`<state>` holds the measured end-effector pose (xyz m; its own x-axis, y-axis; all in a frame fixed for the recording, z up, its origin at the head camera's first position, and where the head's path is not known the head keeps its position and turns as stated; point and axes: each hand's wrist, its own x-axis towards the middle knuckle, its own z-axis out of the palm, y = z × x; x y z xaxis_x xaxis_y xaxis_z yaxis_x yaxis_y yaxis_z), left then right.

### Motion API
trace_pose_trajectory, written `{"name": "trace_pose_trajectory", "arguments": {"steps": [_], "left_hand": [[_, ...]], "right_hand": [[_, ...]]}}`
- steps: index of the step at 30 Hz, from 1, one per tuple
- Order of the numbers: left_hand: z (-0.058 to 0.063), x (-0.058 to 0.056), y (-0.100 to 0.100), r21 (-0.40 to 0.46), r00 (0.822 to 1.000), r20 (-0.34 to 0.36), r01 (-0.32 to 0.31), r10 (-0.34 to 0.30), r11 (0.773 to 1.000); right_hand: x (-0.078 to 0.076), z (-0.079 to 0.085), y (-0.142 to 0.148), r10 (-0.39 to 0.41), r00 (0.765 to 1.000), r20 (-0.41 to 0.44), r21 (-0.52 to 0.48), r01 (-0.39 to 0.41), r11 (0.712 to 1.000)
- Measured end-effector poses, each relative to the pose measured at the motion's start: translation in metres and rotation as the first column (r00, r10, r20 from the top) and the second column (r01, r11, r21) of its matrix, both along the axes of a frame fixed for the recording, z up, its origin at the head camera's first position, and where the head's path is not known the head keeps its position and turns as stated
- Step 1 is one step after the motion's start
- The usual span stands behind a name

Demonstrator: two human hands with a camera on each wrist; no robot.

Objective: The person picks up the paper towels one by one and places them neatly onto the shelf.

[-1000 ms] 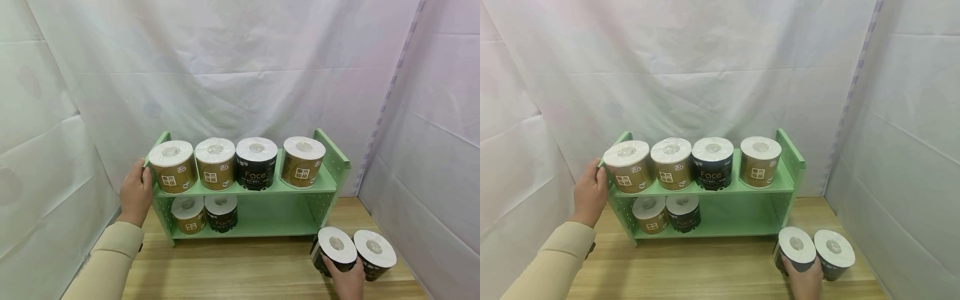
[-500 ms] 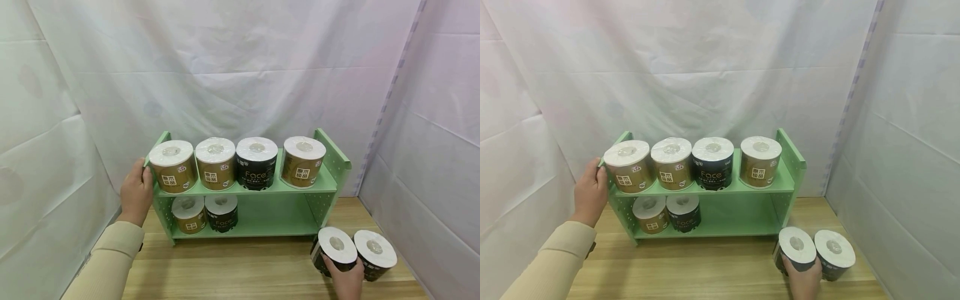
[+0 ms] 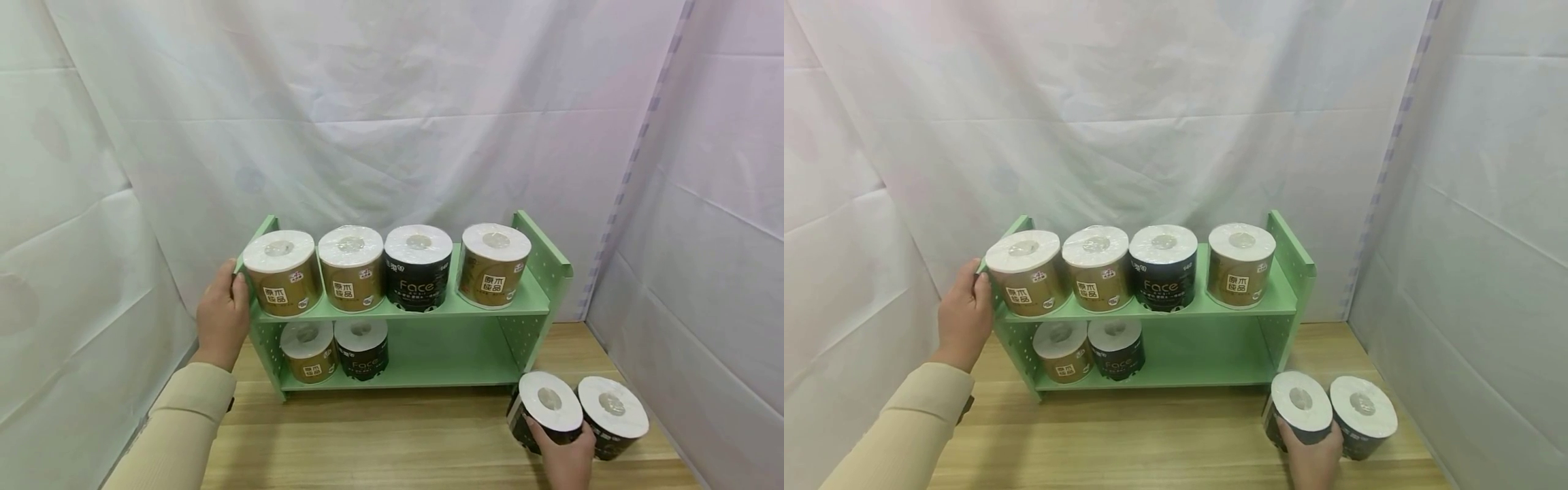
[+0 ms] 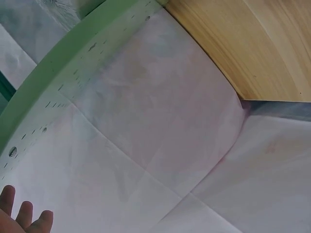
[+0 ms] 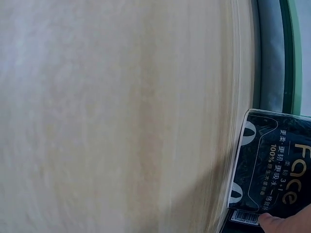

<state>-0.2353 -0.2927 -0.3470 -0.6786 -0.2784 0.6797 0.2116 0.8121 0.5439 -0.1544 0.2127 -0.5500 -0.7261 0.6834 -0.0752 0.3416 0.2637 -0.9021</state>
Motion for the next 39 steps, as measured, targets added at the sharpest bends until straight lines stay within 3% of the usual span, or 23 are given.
{"name": "trace_pose_trajectory", "arguments": {"steps": [39], "left_hand": [[-0.0007, 0.0008, 0.0001, 0.006, 1.000, -0.005, 0.006, -0.006, 1.000]], "right_hand": [[0.0051, 0.0033, -0.0047, -0.028, 0.999, 0.032, -0.026, 0.029, 0.999]]}}
